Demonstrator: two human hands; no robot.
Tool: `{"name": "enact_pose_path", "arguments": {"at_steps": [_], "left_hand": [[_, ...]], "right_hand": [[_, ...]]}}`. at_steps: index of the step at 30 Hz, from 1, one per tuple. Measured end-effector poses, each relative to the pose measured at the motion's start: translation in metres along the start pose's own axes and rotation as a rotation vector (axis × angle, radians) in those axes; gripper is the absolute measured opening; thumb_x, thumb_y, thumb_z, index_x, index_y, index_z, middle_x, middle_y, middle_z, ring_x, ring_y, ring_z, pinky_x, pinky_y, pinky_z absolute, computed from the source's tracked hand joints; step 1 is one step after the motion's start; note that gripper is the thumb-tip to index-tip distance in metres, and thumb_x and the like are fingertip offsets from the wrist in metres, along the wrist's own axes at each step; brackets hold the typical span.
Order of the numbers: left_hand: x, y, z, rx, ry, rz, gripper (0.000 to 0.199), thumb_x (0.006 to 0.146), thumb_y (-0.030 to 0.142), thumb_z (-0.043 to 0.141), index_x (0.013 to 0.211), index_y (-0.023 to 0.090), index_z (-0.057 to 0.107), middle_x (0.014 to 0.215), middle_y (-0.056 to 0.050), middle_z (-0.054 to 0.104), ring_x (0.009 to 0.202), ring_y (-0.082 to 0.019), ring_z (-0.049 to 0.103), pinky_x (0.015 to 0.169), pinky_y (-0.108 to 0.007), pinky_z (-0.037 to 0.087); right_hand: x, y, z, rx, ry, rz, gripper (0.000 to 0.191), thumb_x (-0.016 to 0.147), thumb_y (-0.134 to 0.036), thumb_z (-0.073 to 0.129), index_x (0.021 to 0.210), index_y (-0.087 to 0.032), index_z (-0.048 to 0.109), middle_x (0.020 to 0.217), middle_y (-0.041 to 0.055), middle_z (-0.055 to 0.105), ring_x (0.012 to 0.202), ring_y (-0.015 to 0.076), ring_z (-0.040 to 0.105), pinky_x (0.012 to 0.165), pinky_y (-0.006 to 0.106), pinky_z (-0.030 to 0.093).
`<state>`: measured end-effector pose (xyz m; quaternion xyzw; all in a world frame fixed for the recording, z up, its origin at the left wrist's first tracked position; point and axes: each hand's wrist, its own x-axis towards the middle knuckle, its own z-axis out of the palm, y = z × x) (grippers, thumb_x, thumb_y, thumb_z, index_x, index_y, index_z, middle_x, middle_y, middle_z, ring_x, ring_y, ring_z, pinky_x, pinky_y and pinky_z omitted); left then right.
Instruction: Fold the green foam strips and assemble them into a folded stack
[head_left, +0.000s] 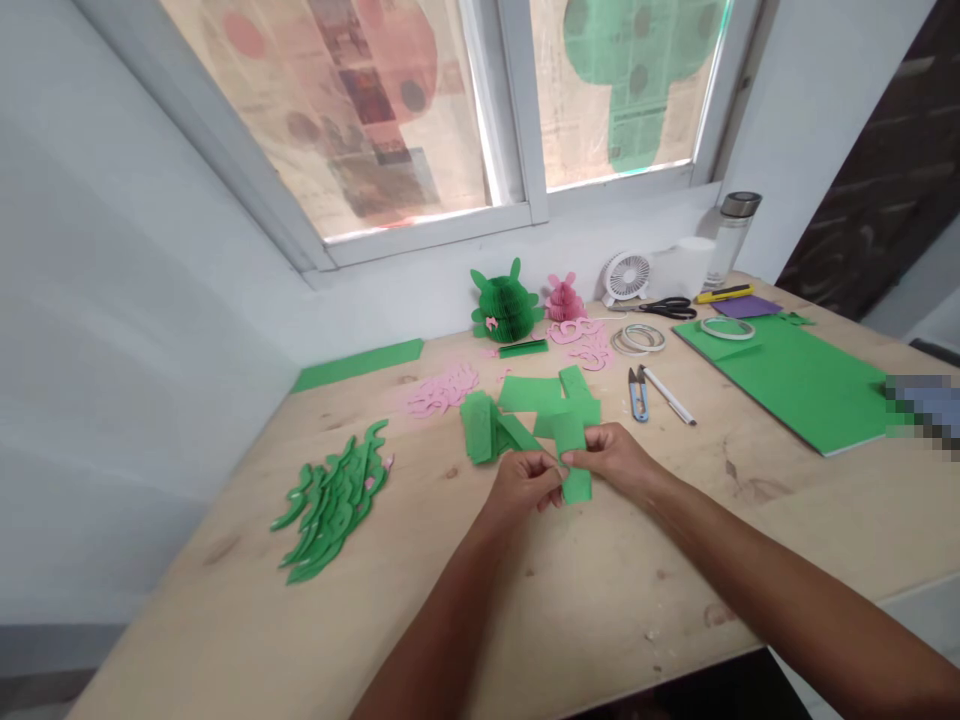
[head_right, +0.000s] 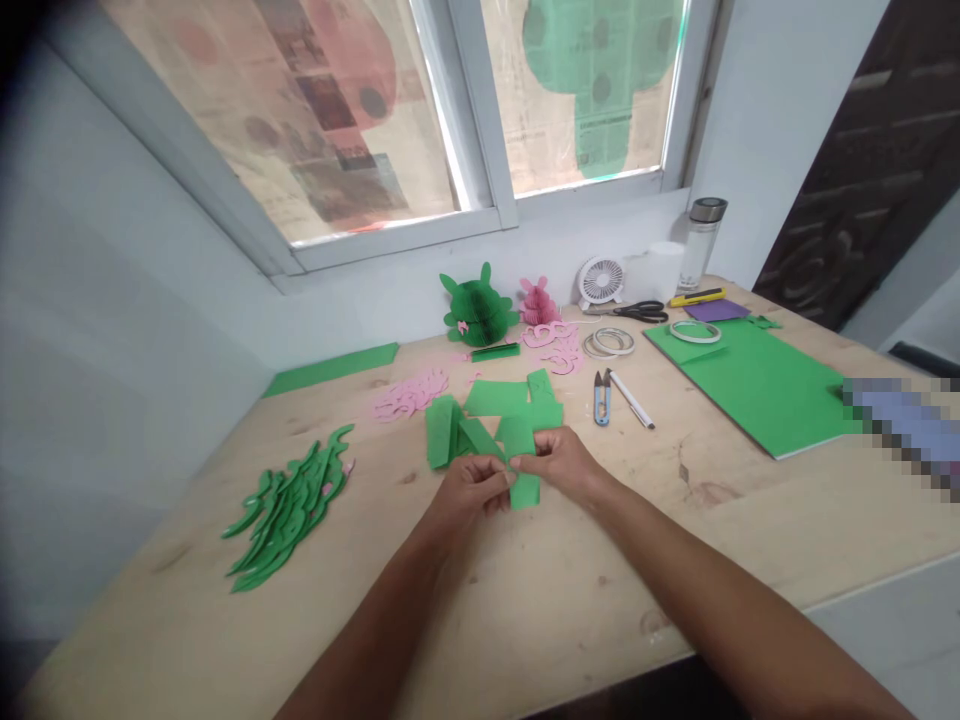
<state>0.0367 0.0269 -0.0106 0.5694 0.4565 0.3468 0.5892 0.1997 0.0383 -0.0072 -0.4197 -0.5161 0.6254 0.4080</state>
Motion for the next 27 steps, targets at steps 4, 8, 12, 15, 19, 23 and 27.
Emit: {"name": "enact_pose_path", "arguments": {"at_steps": [4, 8, 12, 15, 19, 23, 27], "left_hand": [[-0.001, 0.001, 0.001, -0.007, -0.022, -0.022, 0.026, 0.066, 0.033, 0.063, 0.051, 0.015, 0.053, 0.042, 0.001, 0.056, 0.033, -0.005, 0.042, 0.037, -0.018, 0.031], [-0.001, 0.001, 0.003, -0.014, -0.032, -0.042, 0.025, 0.066, 0.033, 0.063, 0.05, 0.015, 0.053, 0.041, 0.001, 0.056, 0.032, -0.005, 0.041, 0.036, -0.017, 0.03], [0.0, -0.003, 0.003, -0.006, -0.049, -0.046, 0.025, 0.066, 0.033, 0.064, 0.051, 0.015, 0.054, 0.042, 0.001, 0.056, 0.032, -0.005, 0.04, 0.035, -0.017, 0.03], [0.0, -0.005, 0.003, -0.006, -0.052, -0.057, 0.025, 0.065, 0.034, 0.064, 0.052, 0.015, 0.054, 0.042, 0.001, 0.056, 0.031, -0.005, 0.041, 0.035, -0.017, 0.03], [0.0, -0.005, 0.003, 0.001, -0.066, -0.053, 0.024, 0.066, 0.033, 0.063, 0.053, 0.015, 0.054, 0.042, 0.001, 0.056, 0.032, -0.005, 0.041, 0.035, -0.017, 0.03], [0.0, -0.006, 0.002, 0.04, -0.098, -0.049, 0.022, 0.066, 0.03, 0.063, 0.053, 0.015, 0.055, 0.042, 0.0, 0.057, 0.033, -0.005, 0.042, 0.036, -0.017, 0.03], [0.0, -0.005, 0.002, 0.023, -0.071, -0.046, 0.025, 0.066, 0.033, 0.063, 0.052, 0.015, 0.054, 0.043, 0.0, 0.057, 0.034, -0.005, 0.041, 0.037, -0.017, 0.03]], "right_hand": [[0.0, -0.002, -0.003, -0.017, 0.056, -0.026, 0.036, 0.054, -0.047, 0.075, 0.054, -0.016, 0.059, 0.049, -0.0032, 0.052, 0.049, 0.0116, 0.047, 0.047, 0.024, 0.035], [0.002, -0.004, -0.007, 0.002, 0.126, -0.038, 0.039, 0.055, -0.048, 0.074, 0.048, -0.016, 0.052, 0.044, -0.0059, 0.043, 0.044, 0.0076, 0.036, 0.045, 0.023, 0.027], [0.004, -0.006, -0.009, 0.004, 0.213, -0.071, 0.04, 0.055, -0.049, 0.073, 0.046, -0.016, 0.052, 0.045, -0.0056, 0.042, 0.045, 0.0071, 0.033, 0.047, 0.024, 0.024], [0.004, -0.007, -0.007, 0.003, 0.246, -0.078, 0.04, 0.054, -0.05, 0.073, 0.047, -0.017, 0.052, 0.046, -0.005, 0.043, 0.047, 0.0079, 0.034, 0.047, 0.024, 0.024], [0.003, -0.008, -0.009, 0.048, 0.249, -0.055, 0.035, 0.056, -0.047, 0.074, 0.051, -0.017, 0.056, 0.047, -0.004, 0.045, 0.048, 0.0087, 0.036, 0.048, 0.025, 0.027], [0.006, -0.012, -0.022, 0.167, 0.352, -0.042, 0.03, 0.056, -0.043, 0.076, 0.057, -0.016, 0.061, 0.055, -0.0001, 0.055, 0.049, 0.009, 0.041, 0.05, 0.025, 0.032], [0.007, -0.016, -0.027, 0.21, 0.389, -0.057, 0.031, 0.056, -0.043, 0.076, 0.063, -0.016, 0.063, 0.062, 0.0007, 0.059, 0.051, 0.0083, 0.044, 0.05, 0.023, 0.034]]}}
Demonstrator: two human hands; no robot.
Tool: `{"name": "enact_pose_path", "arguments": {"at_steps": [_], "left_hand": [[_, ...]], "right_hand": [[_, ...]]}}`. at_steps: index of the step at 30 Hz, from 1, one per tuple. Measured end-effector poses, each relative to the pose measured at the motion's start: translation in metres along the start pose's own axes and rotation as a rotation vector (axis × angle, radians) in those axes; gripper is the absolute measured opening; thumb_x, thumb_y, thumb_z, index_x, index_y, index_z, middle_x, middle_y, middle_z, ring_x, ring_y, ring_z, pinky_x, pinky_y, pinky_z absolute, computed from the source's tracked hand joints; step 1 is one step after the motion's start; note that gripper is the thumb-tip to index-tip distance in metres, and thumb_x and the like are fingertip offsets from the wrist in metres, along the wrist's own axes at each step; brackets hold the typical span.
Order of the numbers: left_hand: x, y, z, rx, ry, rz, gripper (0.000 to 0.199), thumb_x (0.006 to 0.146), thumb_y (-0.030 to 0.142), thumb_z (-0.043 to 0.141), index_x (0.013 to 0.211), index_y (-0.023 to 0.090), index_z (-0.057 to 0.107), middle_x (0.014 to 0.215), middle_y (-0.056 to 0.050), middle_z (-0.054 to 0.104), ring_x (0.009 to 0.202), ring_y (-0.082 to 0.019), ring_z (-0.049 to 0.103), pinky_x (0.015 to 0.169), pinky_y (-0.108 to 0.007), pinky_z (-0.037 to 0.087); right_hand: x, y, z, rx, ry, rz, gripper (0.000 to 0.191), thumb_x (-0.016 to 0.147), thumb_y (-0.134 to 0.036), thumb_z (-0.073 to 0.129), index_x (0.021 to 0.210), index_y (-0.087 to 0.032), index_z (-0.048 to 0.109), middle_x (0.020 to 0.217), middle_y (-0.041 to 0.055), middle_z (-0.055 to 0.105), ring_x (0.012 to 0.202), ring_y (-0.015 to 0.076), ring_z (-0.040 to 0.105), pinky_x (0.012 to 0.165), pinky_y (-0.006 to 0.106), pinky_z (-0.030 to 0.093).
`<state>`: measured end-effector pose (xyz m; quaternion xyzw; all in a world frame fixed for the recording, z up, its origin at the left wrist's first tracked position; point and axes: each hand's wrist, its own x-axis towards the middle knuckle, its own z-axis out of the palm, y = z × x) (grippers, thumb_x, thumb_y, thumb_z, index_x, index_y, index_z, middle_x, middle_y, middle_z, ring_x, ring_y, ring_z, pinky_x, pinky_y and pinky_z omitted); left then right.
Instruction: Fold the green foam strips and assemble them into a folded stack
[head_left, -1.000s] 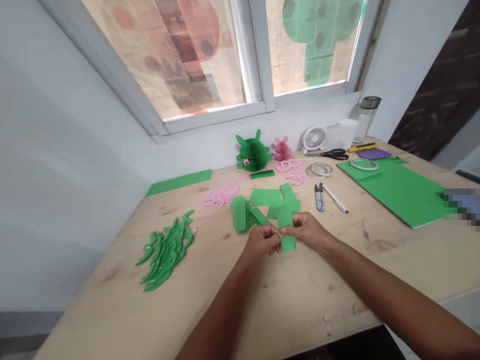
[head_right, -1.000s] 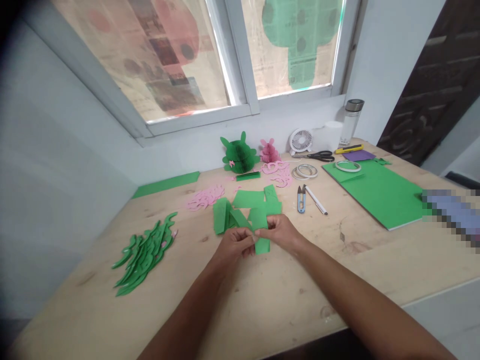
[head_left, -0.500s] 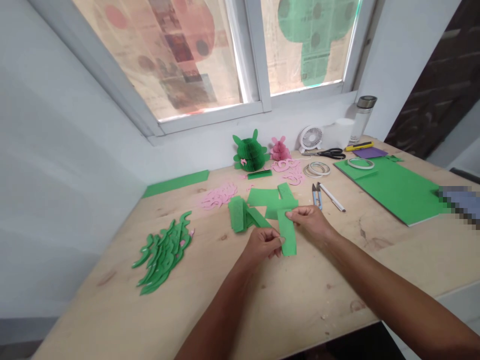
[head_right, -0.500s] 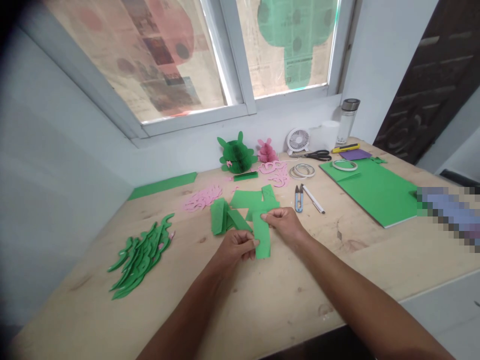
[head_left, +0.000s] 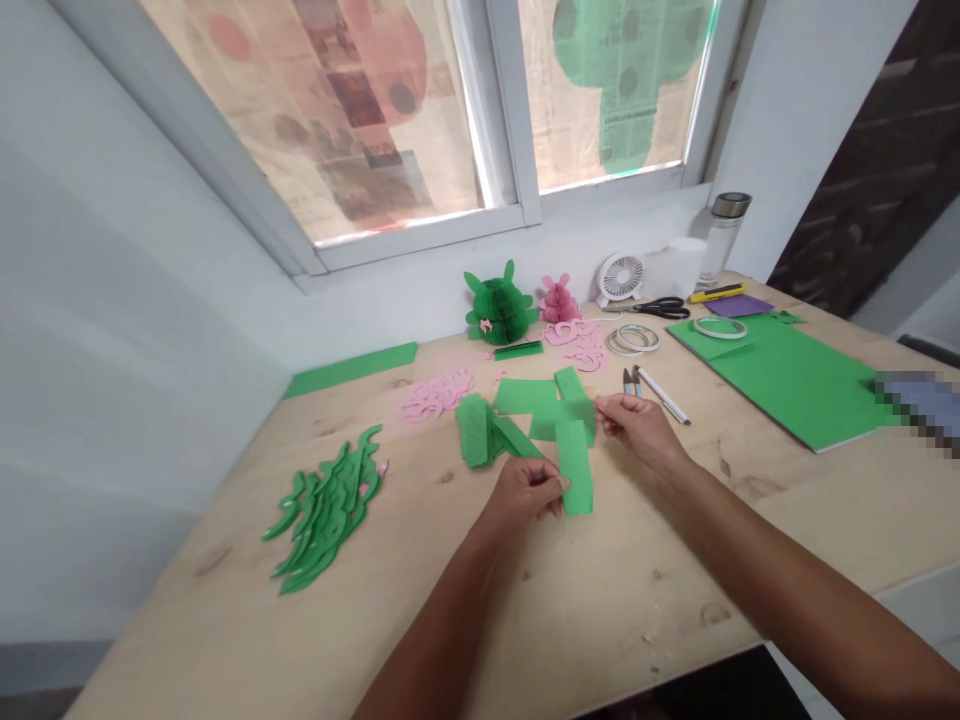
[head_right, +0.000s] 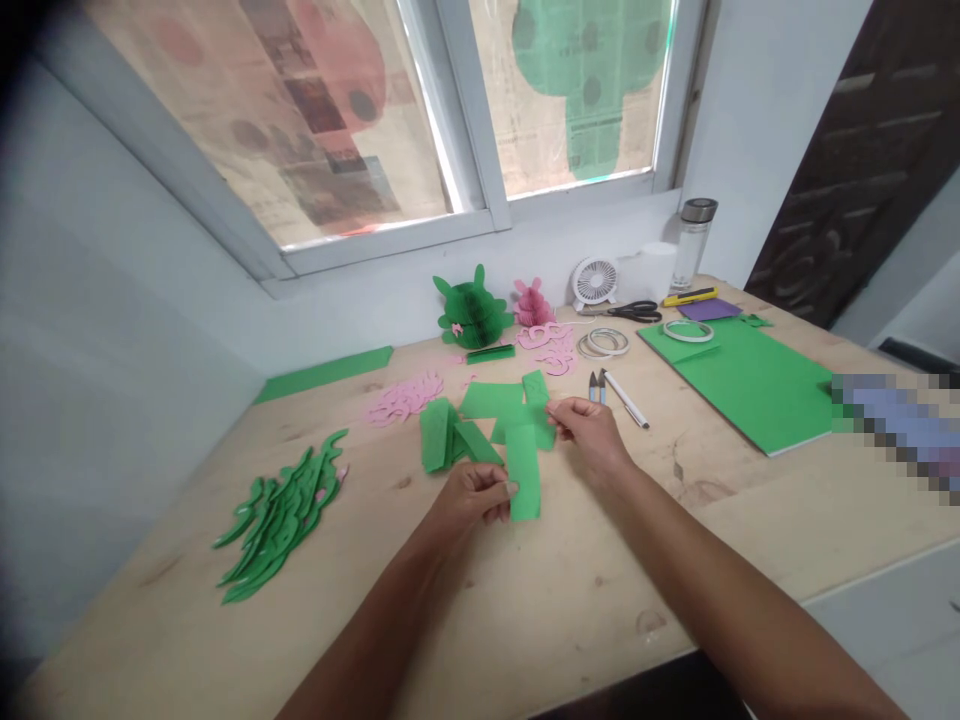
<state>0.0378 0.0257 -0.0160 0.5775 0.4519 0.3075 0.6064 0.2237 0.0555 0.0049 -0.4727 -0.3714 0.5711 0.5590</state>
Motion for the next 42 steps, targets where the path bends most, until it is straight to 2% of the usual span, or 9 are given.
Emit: {"name": "enact_pose_path", "arguments": {"at_steps": [4, 9, 18, 23, 26, 29, 31, 37, 42], "left_hand": [[0.0, 0.004, -0.003, -0.052, 0.108, 0.02, 0.026, 0.065, 0.035, 0.064, 0.052, 0.015, 0.054, 0.042, 0.001, 0.055, 0.034, -0.006, 0.041, 0.038, -0.018, 0.031], [-0.002, 0.007, -0.006, -0.077, 0.15, 0.045, 0.024, 0.065, 0.034, 0.065, 0.053, 0.015, 0.055, 0.043, 0.001, 0.056, 0.035, -0.006, 0.042, 0.04, -0.019, 0.031], [-0.002, 0.006, -0.006, -0.102, 0.114, 0.022, 0.026, 0.065, 0.035, 0.066, 0.053, 0.015, 0.054, 0.043, 0.001, 0.056, 0.035, -0.006, 0.042, 0.038, -0.019, 0.031], [-0.003, 0.007, -0.004, -0.117, 0.128, 0.009, 0.025, 0.064, 0.033, 0.066, 0.052, 0.015, 0.053, 0.042, 0.001, 0.055, 0.034, -0.006, 0.042, 0.038, -0.018, 0.03], [-0.003, 0.007, -0.004, -0.126, 0.139, 0.016, 0.026, 0.064, 0.034, 0.066, 0.053, 0.015, 0.053, 0.042, 0.001, 0.055, 0.034, -0.006, 0.042, 0.038, -0.018, 0.03], [-0.002, 0.007, -0.005, -0.122, 0.158, 0.031, 0.027, 0.064, 0.036, 0.067, 0.053, 0.015, 0.054, 0.042, 0.001, 0.055, 0.034, -0.006, 0.041, 0.038, -0.019, 0.03], [-0.001, 0.007, -0.006, -0.116, 0.161, 0.039, 0.028, 0.064, 0.036, 0.067, 0.054, 0.015, 0.054, 0.042, 0.001, 0.055, 0.035, -0.006, 0.042, 0.039, -0.019, 0.03], [-0.002, 0.007, -0.007, -0.103, 0.172, 0.037, 0.027, 0.064, 0.036, 0.067, 0.053, 0.015, 0.054, 0.043, 0.001, 0.055, 0.035, -0.006, 0.041, 0.038, -0.019, 0.03], [-0.005, 0.011, -0.011, -0.141, 0.224, 0.037, 0.027, 0.063, 0.036, 0.068, 0.054, 0.015, 0.053, 0.043, 0.001, 0.055, 0.035, -0.006, 0.041, 0.038, -0.019, 0.03]], "right_hand": [[-0.01, 0.004, 0.011, -0.092, -0.208, 0.061, 0.036, 0.061, -0.047, 0.073, 0.075, -0.016, 0.064, 0.063, -0.0006, 0.057, 0.055, 0.0091, 0.047, 0.051, 0.022, 0.034], [-0.017, 0.017, 0.018, -0.254, -0.401, 0.034, 0.039, 0.056, -0.044, 0.075, 0.052, -0.017, 0.047, 0.045, -0.0079, 0.038, 0.044, 0.0057, 0.03, 0.044, 0.022, 0.021], [-0.014, 0.021, 0.016, -0.233, -0.26, 0.015, 0.036, 0.06, -0.046, 0.072, 0.049, -0.017, 0.054, 0.045, -0.0053, 0.042, 0.044, 0.0074, 0.032, 0.047, 0.024, 0.025], [-0.009, 0.004, 0.01, -0.209, -0.021, -0.069, 0.036, 0.06, -0.05, 0.07, 0.052, -0.017, 0.057, 0.048, -0.002, 0.049, 0.047, 0.0094, 0.038, 0.049, 0.026, 0.029], [-0.01, 0.005, 0.01, -0.24, -0.154, -0.032, 0.037, 0.063, -0.052, 0.067, 0.06, -0.016, 0.06, 0.053, -0.0016, 0.051, 0.049, 0.0091, 0.039, 0.048, 0.024, 0.028], [-0.014, 0.016, 0.014, -0.311, -0.382, 0.016, 0.04, 0.062, -0.051, 0.069, 0.055, -0.016, 0.05, 0.048, -0.0068, 0.038, 0.046, 0.0062, 0.03, 0.044, 0.022, 0.02], [-0.015, 0.024, 0.015, -0.357, -0.421, -0.006, 0.044, 0.058, -0.049, 0.072, 0.05, -0.017, 0.043, 0.045, -0.0087, 0.031, 0.045, 0.0051, 0.025, 0.044, 0.022, 0.016], [-0.009, 0.022, 0.008, -0.403, -0.407, 0.041, 0.034, 0.059, -0.043, 0.072, 0.051, -0.015, 0.053, 0.043, -0.0067, 0.04, 0.043, 0.0055, 0.029, 0.043, 0.022, 0.019], [-0.003, 0.005, -0.002, -0.406, -0.269, 0.023, 0.031, 0.059, -0.041, 0.071, 0.052, -0.015, 0.057, 0.044, -0.0044, 0.046, 0.043, 0.0063, 0.034, 0.043, 0.022, 0.023]]}}
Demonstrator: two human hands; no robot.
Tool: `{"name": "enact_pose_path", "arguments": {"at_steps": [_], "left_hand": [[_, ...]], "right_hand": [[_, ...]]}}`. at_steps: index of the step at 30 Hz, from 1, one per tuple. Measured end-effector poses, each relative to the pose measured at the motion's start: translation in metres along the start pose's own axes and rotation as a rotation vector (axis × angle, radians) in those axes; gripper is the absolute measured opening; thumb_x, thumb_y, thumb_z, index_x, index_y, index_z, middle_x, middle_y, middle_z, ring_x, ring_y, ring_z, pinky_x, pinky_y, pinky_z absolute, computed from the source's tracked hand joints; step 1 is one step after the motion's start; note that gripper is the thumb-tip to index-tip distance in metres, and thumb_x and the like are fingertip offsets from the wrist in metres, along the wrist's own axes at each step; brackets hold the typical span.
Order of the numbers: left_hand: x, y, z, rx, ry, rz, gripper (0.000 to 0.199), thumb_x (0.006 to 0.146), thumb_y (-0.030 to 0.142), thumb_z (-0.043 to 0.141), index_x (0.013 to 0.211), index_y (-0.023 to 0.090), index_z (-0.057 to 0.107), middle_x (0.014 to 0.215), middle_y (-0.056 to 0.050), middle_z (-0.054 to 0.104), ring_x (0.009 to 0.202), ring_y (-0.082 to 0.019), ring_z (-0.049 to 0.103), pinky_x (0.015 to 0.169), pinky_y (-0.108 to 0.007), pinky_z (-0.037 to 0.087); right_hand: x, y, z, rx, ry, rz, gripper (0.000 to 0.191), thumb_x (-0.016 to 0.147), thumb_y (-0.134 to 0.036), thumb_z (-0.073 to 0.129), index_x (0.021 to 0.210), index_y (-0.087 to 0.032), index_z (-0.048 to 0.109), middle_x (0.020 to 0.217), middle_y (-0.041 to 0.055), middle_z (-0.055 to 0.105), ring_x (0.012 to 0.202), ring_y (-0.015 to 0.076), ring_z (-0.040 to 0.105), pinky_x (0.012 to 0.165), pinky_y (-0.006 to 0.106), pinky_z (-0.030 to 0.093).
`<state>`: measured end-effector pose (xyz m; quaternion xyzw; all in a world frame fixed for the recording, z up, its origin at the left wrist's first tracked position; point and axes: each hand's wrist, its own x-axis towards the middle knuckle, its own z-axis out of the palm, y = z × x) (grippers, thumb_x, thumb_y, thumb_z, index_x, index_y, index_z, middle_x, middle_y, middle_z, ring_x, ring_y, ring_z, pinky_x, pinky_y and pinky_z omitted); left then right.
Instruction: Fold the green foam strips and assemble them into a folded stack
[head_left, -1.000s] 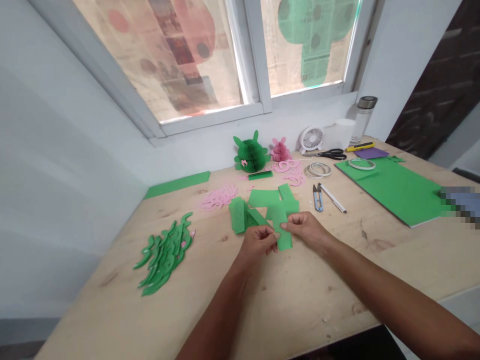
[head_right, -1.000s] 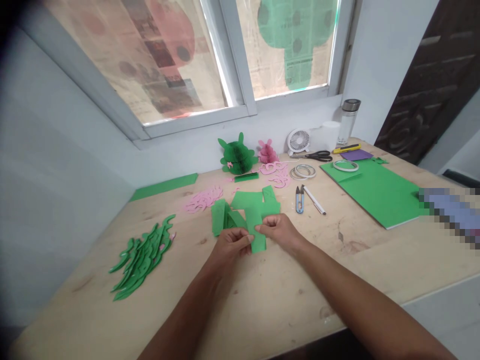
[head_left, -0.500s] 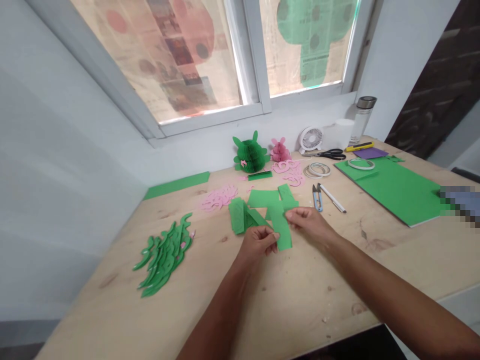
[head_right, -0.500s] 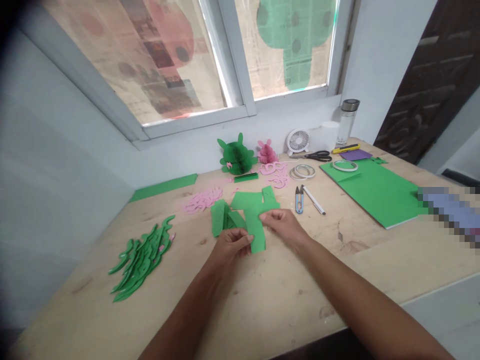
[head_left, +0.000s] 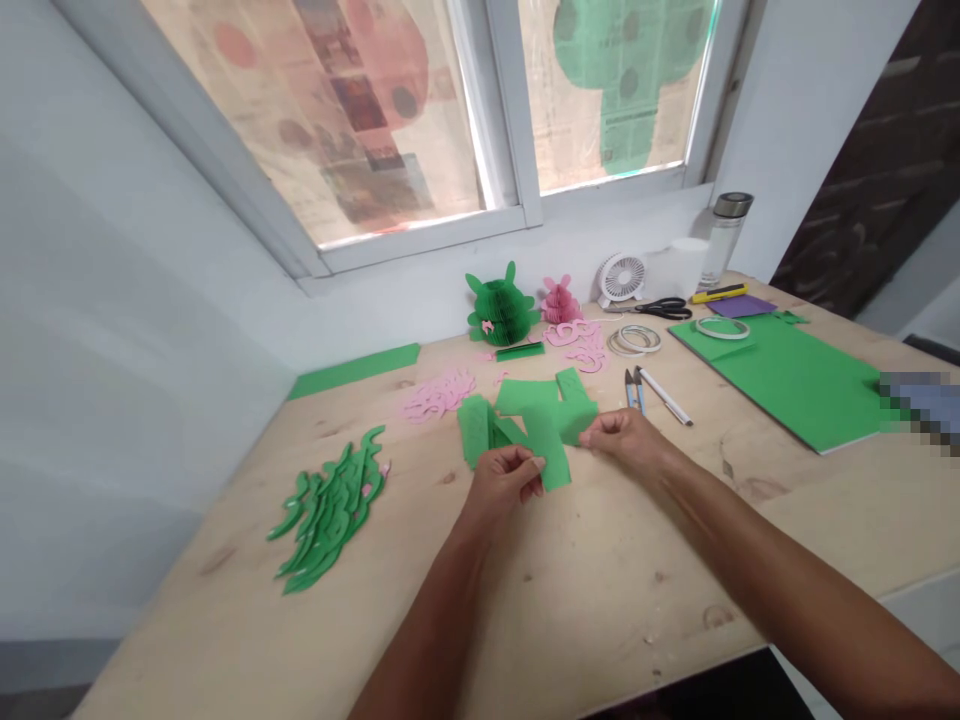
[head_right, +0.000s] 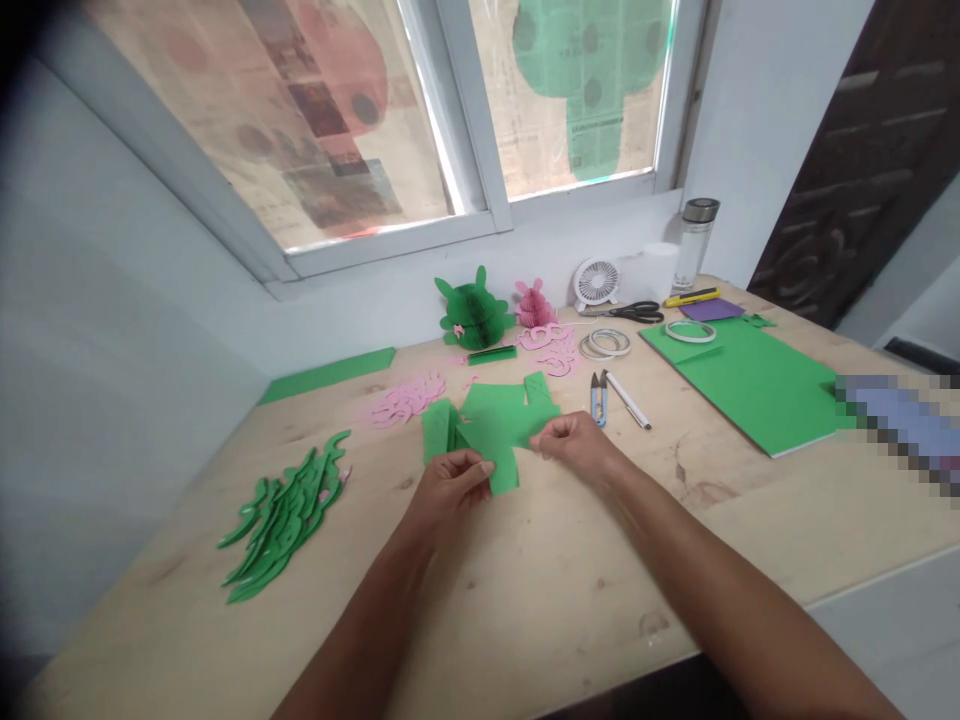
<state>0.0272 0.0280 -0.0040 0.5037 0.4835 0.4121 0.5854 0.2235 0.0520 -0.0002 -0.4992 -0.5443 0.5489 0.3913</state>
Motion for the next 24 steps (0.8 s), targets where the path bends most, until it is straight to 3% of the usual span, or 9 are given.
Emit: {"name": "enact_pose_path", "arguments": {"at_steps": [3, 6, 11, 16, 24], "left_hand": [[0.0, 0.001, 0.001, -0.025, 0.0, 0.006, 0.027, 0.063, 0.035, 0.068, 0.054, 0.015, 0.053, 0.042, 0.002, 0.054, 0.035, -0.006, 0.041, 0.038, -0.019, 0.029], [0.0, -0.001, 0.004, -0.008, -0.033, 0.016, 0.026, 0.063, 0.034, 0.068, 0.054, 0.015, 0.053, 0.042, 0.001, 0.055, 0.035, -0.005, 0.041, 0.038, -0.019, 0.03], [0.0, -0.004, 0.01, 0.092, -0.087, 0.027, 0.028, 0.067, 0.035, 0.064, 0.051, 0.015, 0.054, 0.041, 0.001, 0.055, 0.033, -0.005, 0.04, 0.038, -0.018, 0.03], [0.0, -0.005, 0.014, 0.125, -0.123, 0.007, 0.025, 0.066, 0.032, 0.062, 0.049, 0.015, 0.054, 0.041, 0.001, 0.055, 0.033, -0.005, 0.04, 0.038, -0.018, 0.03], [-0.003, -0.008, 0.02, 0.128, -0.244, -0.065, 0.022, 0.065, 0.031, 0.062, 0.052, 0.015, 0.055, 0.041, 0.001, 0.055, 0.033, -0.005, 0.041, 0.037, -0.018, 0.029]], "right_hand": [[-0.001, -0.002, 0.0, 0.066, 0.007, 0.005, 0.029, 0.062, -0.042, 0.07, 0.065, -0.014, 0.063, 0.052, -0.0033, 0.052, 0.047, 0.0074, 0.04, 0.046, 0.022, 0.028], [-0.005, 0.0, 0.012, 0.171, -0.106, -0.018, 0.033, 0.063, -0.042, 0.072, 0.08, -0.015, 0.065, 0.063, -0.0017, 0.058, 0.056, 0.0096, 0.048, 0.052, 0.022, 0.035], [-0.012, 0.006, 0.034, 0.32, -0.234, -0.026, 0.034, 0.057, -0.043, 0.076, 0.069, -0.013, 0.065, 0.058, 0.0004, 0.06, 0.056, 0.0151, 0.056, 0.056, 0.028, 0.043], [-0.012, 0.01, 0.039, 0.407, -0.124, 0.013, 0.029, 0.059, -0.04, 0.075, 0.062, -0.014, 0.064, 0.054, 0.0014, 0.061, 0.048, 0.0148, 0.055, 0.05, 0.029, 0.043], [-0.004, 0.008, 0.026, 0.452, 0.106, 0.011, 0.027, 0.054, -0.034, 0.079, 0.063, -0.014, 0.065, 0.055, -0.0016, 0.059, 0.049, 0.0097, 0.049, 0.051, 0.025, 0.037]]}}
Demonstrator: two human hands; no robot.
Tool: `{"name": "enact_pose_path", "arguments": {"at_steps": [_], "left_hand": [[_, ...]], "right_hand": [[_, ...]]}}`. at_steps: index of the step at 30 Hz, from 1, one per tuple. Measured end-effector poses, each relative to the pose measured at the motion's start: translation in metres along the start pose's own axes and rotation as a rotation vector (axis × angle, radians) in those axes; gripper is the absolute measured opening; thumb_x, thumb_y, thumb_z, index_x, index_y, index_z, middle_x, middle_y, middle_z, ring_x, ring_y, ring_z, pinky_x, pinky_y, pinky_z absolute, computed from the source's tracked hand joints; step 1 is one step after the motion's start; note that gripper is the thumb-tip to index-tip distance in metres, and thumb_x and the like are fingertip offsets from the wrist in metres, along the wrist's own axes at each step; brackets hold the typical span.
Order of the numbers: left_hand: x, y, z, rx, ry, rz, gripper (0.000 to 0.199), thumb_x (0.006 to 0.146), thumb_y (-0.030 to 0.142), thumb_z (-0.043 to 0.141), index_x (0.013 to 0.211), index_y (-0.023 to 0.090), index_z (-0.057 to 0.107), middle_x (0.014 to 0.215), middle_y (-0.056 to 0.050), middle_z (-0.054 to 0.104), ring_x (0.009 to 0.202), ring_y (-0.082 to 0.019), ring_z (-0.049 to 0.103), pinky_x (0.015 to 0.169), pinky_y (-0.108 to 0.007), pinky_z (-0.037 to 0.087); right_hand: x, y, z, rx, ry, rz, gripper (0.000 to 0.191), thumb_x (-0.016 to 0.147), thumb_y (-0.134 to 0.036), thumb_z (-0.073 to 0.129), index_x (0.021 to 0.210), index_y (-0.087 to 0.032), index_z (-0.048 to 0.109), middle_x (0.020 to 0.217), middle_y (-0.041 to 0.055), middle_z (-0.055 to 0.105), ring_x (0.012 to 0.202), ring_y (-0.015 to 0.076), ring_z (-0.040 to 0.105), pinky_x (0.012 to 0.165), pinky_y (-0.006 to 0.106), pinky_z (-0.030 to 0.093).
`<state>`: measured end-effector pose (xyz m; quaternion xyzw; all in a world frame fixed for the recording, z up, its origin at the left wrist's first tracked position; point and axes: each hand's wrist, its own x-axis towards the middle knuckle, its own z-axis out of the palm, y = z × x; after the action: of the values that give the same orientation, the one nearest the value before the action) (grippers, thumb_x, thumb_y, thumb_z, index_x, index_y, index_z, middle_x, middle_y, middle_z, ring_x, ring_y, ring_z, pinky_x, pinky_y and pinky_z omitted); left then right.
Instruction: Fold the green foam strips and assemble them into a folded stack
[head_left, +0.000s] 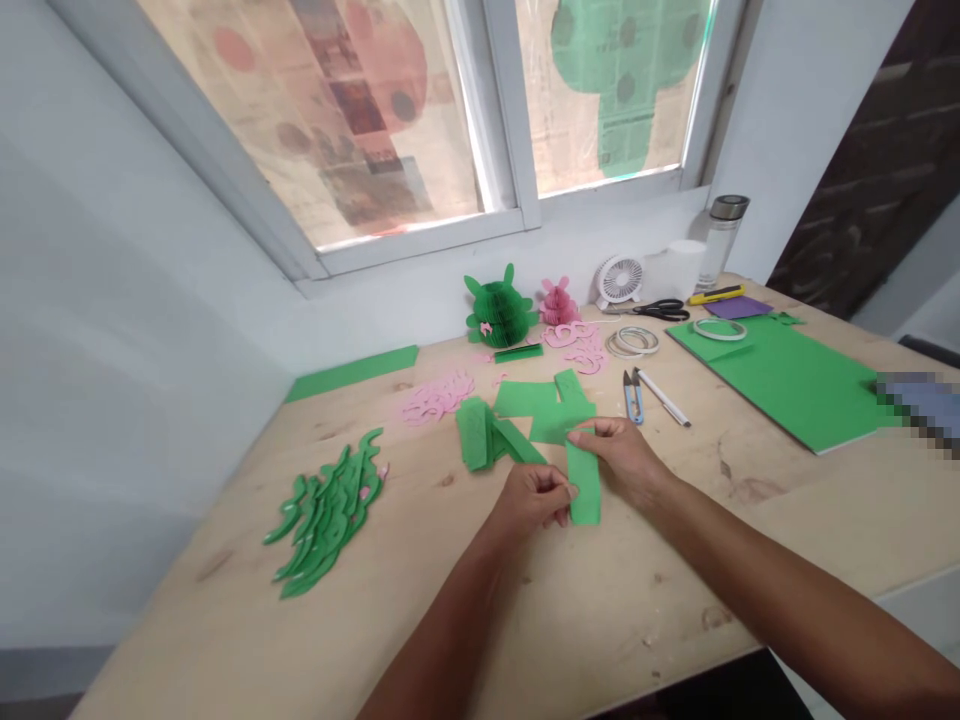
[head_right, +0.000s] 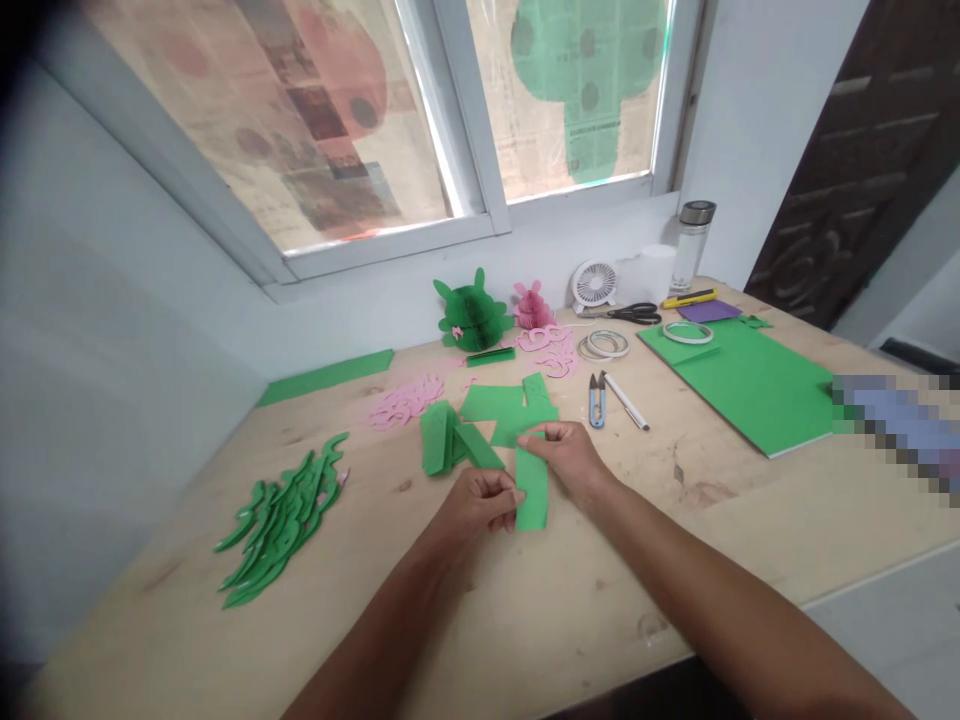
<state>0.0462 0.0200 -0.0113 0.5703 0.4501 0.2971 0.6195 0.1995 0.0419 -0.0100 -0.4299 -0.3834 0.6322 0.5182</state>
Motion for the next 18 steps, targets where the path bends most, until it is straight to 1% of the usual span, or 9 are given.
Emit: {"name": "enact_pose_path", "arguments": {"at_steps": [3, 5, 7, 8, 10, 13, 15, 16, 18], "left_hand": [[0.0, -0.001, 0.001, 0.022, -0.022, -0.009, 0.021, 0.065, 0.03, 0.062, 0.052, 0.015, 0.055, 0.041, 0.002, 0.055, 0.033, -0.005, 0.041, 0.036, -0.017, 0.029], [0.0, -0.001, 0.001, 0.03, -0.027, -0.014, 0.02, 0.064, 0.029, 0.062, 0.052, 0.015, 0.055, 0.041, 0.002, 0.055, 0.032, -0.005, 0.041, 0.036, -0.017, 0.029], [0.001, -0.002, 0.0, 0.021, -0.005, -0.013, 0.021, 0.064, 0.03, 0.062, 0.052, 0.015, 0.055, 0.041, 0.001, 0.056, 0.032, -0.005, 0.04, 0.036, -0.017, 0.029], [0.002, -0.002, 0.0, 0.012, 0.016, -0.008, 0.022, 0.065, 0.03, 0.062, 0.052, 0.015, 0.054, 0.041, 0.001, 0.056, 0.032, -0.005, 0.04, 0.036, -0.017, 0.029], [0.002, -0.001, -0.002, -0.006, 0.071, 0.012, 0.024, 0.066, 0.033, 0.062, 0.051, 0.015, 0.054, 0.041, 0.001, 0.055, 0.032, -0.005, 0.04, 0.036, -0.017, 0.03], [0.003, 0.0, -0.006, -0.035, 0.151, 0.046, 0.026, 0.065, 0.035, 0.063, 0.05, 0.015, 0.053, 0.04, 0.001, 0.055, 0.032, -0.006, 0.04, 0.036, -0.018, 0.03], [0.002, 0.001, -0.009, -0.046, 0.173, 0.054, 0.027, 0.065, 0.035, 0.064, 0.05, 0.016, 0.054, 0.041, 0.001, 0.055, 0.033, -0.006, 0.041, 0.037, -0.018, 0.031], [0.002, 0.001, -0.009, -0.046, 0.17, 0.054, 0.027, 0.065, 0.036, 0.064, 0.05, 0.015, 0.054, 0.041, 0.0, 0.055, 0.033, -0.006, 0.041, 0.037, -0.019, 0.031], [0.002, 0.001, -0.009, -0.04, 0.151, 0.05, 0.027, 0.065, 0.036, 0.065, 0.051, 0.015, 0.055, 0.041, 0.0, 0.056, 0.034, -0.006, 0.042, 0.037, -0.019, 0.031]], "right_hand": [[0.003, -0.008, -0.004, -0.005, 0.085, -0.013, 0.027, 0.053, -0.036, 0.079, 0.064, -0.014, 0.067, 0.058, -0.0003, 0.06, 0.052, 0.01, 0.049, 0.054, 0.025, 0.037], [0.005, -0.013, -0.007, -0.003, 0.145, -0.043, 0.028, 0.053, -0.038, 0.078, 0.063, -0.014, 0.066, 0.055, -0.0009, 0.058, 0.05, 0.0093, 0.046, 0.052, 0.025, 0.036], [0.007, -0.016, -0.009, 0.002, 0.184, -0.079, 0.029, 0.055, -0.04, 0.077, 0.065, -0.015, 0.066, 0.055, -0.0018, 0.056, 0.05, 0.0081, 0.043, 0.05, 0.023, 0.033], [0.007, -0.016, -0.009, 0.005, 0.176, -0.081, 0.03, 0.056, -0.042, 0.076, 0.067, -0.015, 0.066, 0.056, -0.0018, 0.055, 0.05, 0.0079, 0.043, 0.05, 0.023, 0.033], [0.005, -0.013, -0.008, 0.003, 0.09, -0.049, 0.033, 0.058, -0.044, 0.075, 0.07, -0.015, 0.066, 0.059, -0.0016, 0.056, 0.052, 0.0082, 0.045, 0.051, 0.022, 0.033], [-0.002, -0.008, -0.002, -0.078, -0.146, 0.031, 0.034, 0.057, -0.045, 0.075, 0.067, -0.015, 0.063, 0.057, -0.0021, 0.056, 0.053, 0.0095, 0.047, 0.052, 0.023, 0.035], [-0.006, -0.006, 0.001, -0.154, -0.252, 0.069, 0.035, 0.057, -0.046, 0.075, 0.063, -0.015, 0.061, 0.054, -0.0021, 0.055, 0.051, 0.0104, 0.048, 0.051, 0.024, 0.035], [-0.008, -0.006, 0.002, -0.186, -0.264, 0.078, 0.036, 0.057, -0.048, 0.074, 0.061, -0.015, 0.061, 0.052, -0.0022, 0.054, 0.05, 0.0108, 0.048, 0.05, 0.024, 0.034], [-0.009, -0.006, 0.003, -0.223, -0.217, 0.066, 0.037, 0.057, -0.05, 0.073, 0.056, -0.015, 0.059, 0.047, -0.0032, 0.05, 0.047, 0.0106, 0.045, 0.047, 0.024, 0.031]]}}
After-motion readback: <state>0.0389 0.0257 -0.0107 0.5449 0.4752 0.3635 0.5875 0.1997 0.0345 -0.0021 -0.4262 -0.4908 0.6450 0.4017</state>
